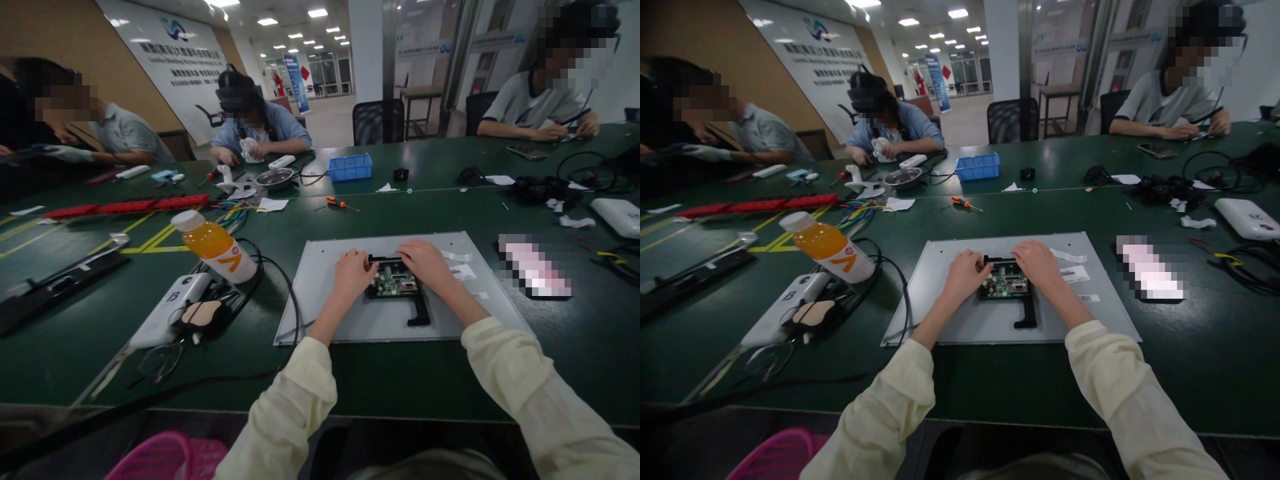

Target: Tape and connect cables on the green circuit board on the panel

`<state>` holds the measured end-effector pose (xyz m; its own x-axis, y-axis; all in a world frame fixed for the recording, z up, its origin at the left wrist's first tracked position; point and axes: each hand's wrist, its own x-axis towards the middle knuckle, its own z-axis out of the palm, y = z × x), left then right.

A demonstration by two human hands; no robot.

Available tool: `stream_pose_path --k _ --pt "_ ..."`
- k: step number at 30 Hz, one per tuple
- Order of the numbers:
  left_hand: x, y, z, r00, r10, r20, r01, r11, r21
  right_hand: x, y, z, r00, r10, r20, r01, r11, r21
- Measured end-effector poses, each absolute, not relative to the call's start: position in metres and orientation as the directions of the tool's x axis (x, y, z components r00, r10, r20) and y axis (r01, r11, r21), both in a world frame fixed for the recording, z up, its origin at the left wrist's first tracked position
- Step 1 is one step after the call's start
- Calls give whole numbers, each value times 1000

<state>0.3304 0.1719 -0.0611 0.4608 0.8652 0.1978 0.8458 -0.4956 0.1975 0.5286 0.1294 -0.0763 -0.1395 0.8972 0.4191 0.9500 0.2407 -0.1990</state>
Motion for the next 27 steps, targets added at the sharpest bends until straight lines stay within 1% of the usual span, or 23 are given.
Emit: stream_pose_path --k 3,9,12,19,23,25,27 --pt "332 171 -62 456 869 191 850 -489 199 528 129 -74 -164 907 387 954 245 -171" --pt "336 171 -66 445 869 216 862 -481 161 528 127 -71 -213 921 327 954 268 -134" --pt "337 170 -66 436 873 218 868 -472 155 529 126 -71 -210 928 309 950 268 -159" --pt "337 167 -63 419 880 223 876 -456 156 528 124 -72 -167 923 346 925 268 -270" --pt "336 167 -63 410 883 230 876 -451 169 535 121 -67 -103 914 392 916 241 -322" --pt "336 167 -62 403 886 228 880 -444 170 546 118 -64 -20 909 417 918 182 -351" --pt "335 166 -60 391 893 222 887 -431 169 563 113 -63 87 901 425 927 83 -366"
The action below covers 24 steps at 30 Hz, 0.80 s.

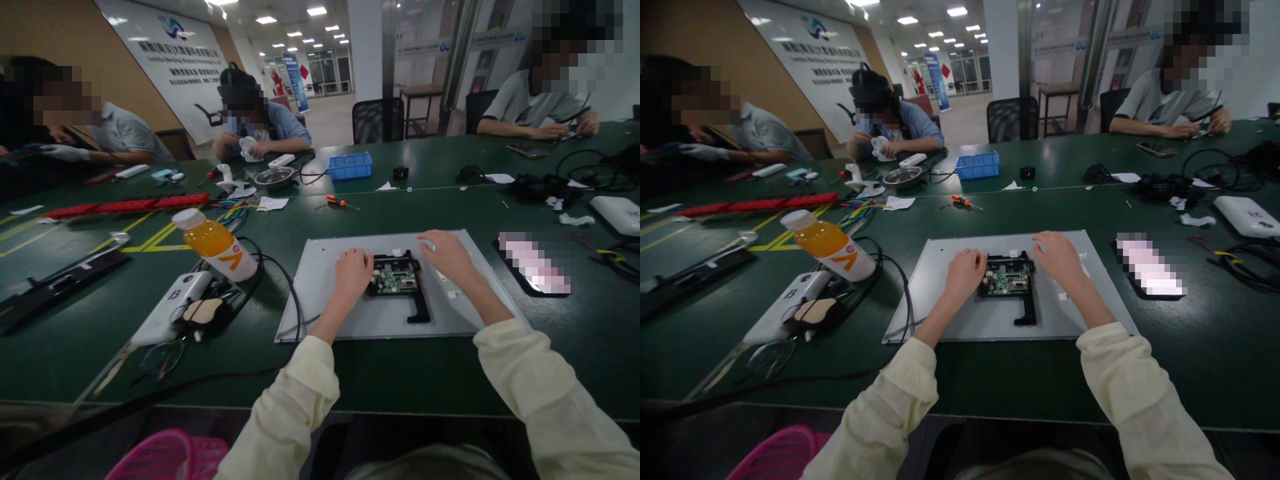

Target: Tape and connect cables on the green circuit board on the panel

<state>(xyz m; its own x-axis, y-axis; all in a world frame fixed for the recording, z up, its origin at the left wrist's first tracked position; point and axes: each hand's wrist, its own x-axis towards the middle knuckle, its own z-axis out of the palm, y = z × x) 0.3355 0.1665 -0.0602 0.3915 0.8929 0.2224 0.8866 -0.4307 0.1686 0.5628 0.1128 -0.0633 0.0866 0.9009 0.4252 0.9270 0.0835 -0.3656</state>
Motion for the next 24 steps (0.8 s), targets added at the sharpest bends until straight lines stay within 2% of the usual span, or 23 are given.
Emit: stream_pose_path --k 7,10,14,17,20,24 --pt "333 164 -50 355 907 227 902 -396 170 625 86 -80 376 876 301 921 -318 -225" --pt "331 164 -48 342 908 241 903 -389 181 633 80 -87 412 879 240 907 -371 -197" --pt "330 162 -46 327 903 278 900 -387 201 630 79 -88 411 894 178 902 -369 -225" --pt "330 160 -46 333 893 303 887 -405 221 627 78 -82 412 899 150 880 -350 -321" --pt "331 158 -45 349 875 334 865 -438 244 625 75 -75 441 886 146 817 -328 -474" --pt "333 155 -42 367 847 385 829 -485 278 616 67 -65 465 882 79 577 -234 -782"
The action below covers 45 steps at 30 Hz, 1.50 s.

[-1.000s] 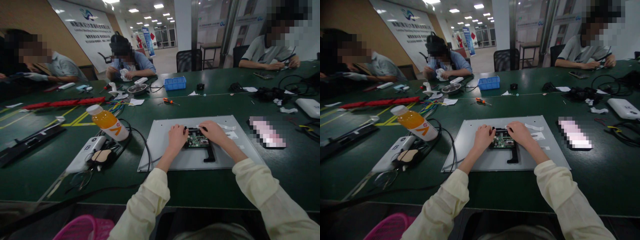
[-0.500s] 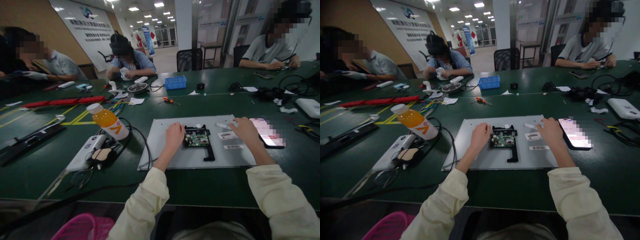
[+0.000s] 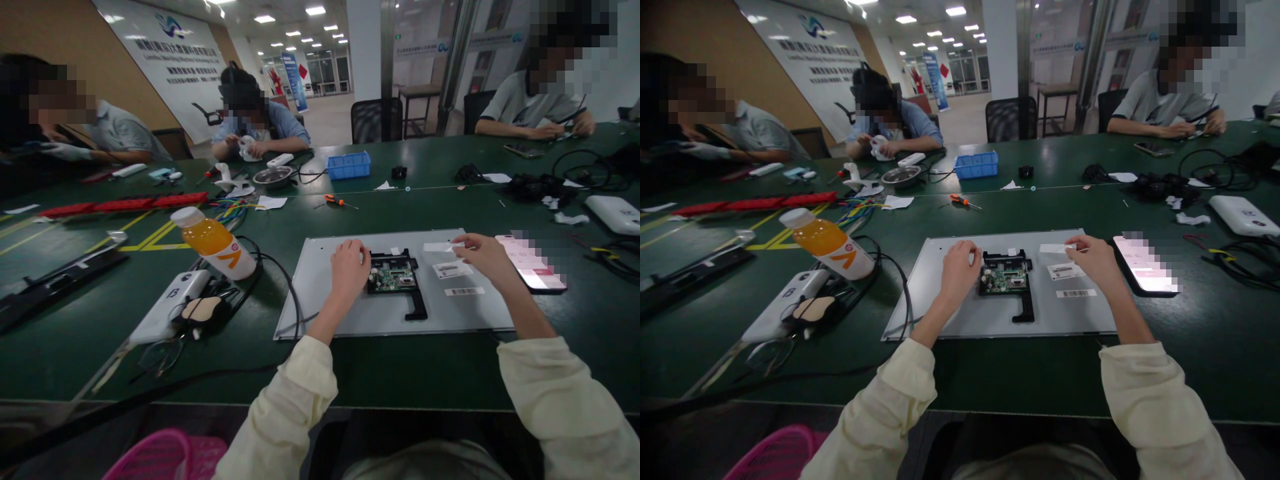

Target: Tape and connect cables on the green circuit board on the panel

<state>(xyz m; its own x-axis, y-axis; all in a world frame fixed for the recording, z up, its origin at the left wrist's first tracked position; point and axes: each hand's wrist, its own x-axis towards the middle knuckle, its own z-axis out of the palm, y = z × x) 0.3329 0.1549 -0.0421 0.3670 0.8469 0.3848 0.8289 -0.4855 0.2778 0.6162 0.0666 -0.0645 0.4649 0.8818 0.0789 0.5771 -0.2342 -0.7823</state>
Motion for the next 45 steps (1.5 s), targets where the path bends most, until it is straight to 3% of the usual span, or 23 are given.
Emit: stream_pose_path --k 2,5,9,13,17,22,29,45 --pt "334 153 -40 372 837 401 809 -504 302 608 62 -58 417 909 18 391 -161 -906" --pt "335 150 -36 397 822 408 761 -543 355 595 55 -51 273 960 -66 251 -137 -958" --pt "338 144 -29 516 761 393 624 -649 435 586 51 -50 35 980 -194 328 -194 -925" --pt "341 134 -24 705 623 338 442 -759 478 583 51 -57 -90 951 -297 371 -244 -896" --pt "343 122 -21 893 395 215 267 -850 453 579 49 -56 -124 942 -311 401 -239 -884" --pt "344 112 -20 962 245 122 186 -912 364 575 47 -52 -130 942 -309 420 -230 -878" --pt "346 111 -24 973 231 24 216 -937 275 571 45 -50 -137 936 -323 422 -240 -874" --pt "350 111 -30 974 224 25 216 -961 174 579 48 -59 -167 959 -227 597 -85 -798"
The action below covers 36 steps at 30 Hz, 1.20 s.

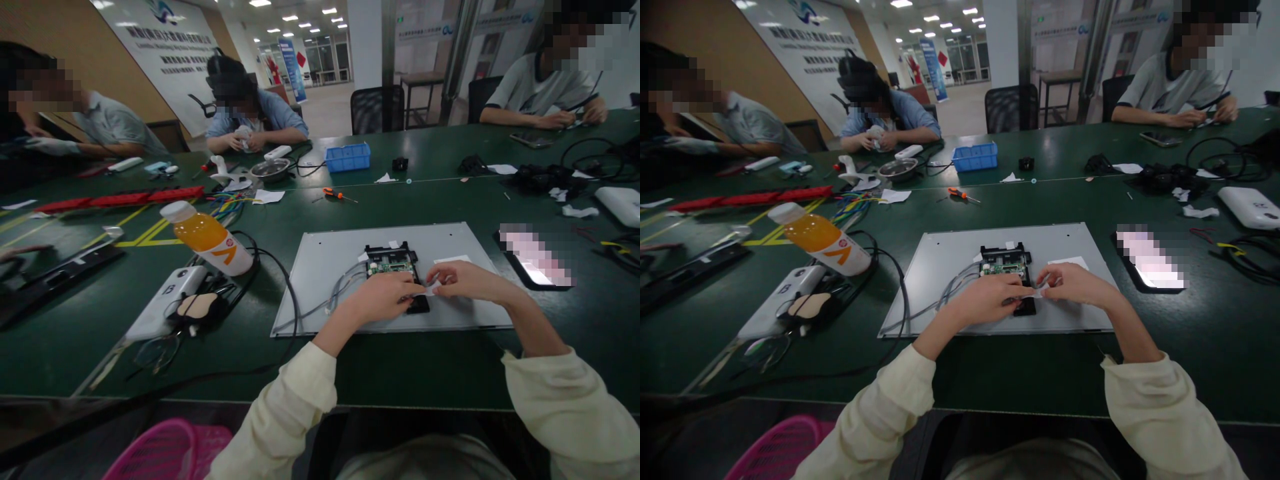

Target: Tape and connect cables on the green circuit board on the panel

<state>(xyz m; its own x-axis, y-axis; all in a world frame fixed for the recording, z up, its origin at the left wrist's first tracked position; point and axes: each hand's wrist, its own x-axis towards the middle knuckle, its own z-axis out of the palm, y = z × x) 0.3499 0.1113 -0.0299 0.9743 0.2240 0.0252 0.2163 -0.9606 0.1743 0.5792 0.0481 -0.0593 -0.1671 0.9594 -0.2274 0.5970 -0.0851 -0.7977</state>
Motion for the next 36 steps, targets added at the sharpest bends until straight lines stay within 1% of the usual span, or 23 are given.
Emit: stream_pose_path --k 4,6,8,11,13,15,23,26,28,32,34,36 --pt "350 110 -30 973 232 11 227 -960 162 579 49 -53 -73 984 -166 634 -83 -769" --pt "350 110 -30 973 230 19 224 -962 158 577 48 -47 -42 990 -136 621 -81 -779" --pt "350 110 -31 972 233 26 226 -961 158 574 47 -43 -79 989 -129 557 -63 -828" --pt "350 109 -33 972 234 35 225 -960 169 569 45 -42 -214 960 -179 430 -72 -900" --pt "350 109 -33 972 230 44 218 -959 181 568 44 -46 -275 937 -218 390 -98 -916" --pt "350 109 -33 972 232 48 219 -957 191 568 45 -50 -294 926 -235 379 -112 -919" --pt "351 107 -32 949 313 31 299 -928 225 565 44 -47 -290 922 -258 406 -126 -905" --pt "352 108 -32 947 318 40 302 -926 228 568 45 -46 -247 931 -271 430 -145 -891" --pt "351 108 -31 949 312 46 293 -926 239 573 46 -47 -186 953 -241 457 -133 -880" --pt "351 108 -30 940 336 58 312 -917 250 582 48 -48 -71 986 -152 573 -84 -815" --pt "350 109 -29 928 364 83 333 -908 254 582 48 -47 -78 984 -160 588 -85 -805" --pt "350 111 -30 906 403 133 358 -894 268 580 47 -47 -123 973 -193 567 -91 -819"
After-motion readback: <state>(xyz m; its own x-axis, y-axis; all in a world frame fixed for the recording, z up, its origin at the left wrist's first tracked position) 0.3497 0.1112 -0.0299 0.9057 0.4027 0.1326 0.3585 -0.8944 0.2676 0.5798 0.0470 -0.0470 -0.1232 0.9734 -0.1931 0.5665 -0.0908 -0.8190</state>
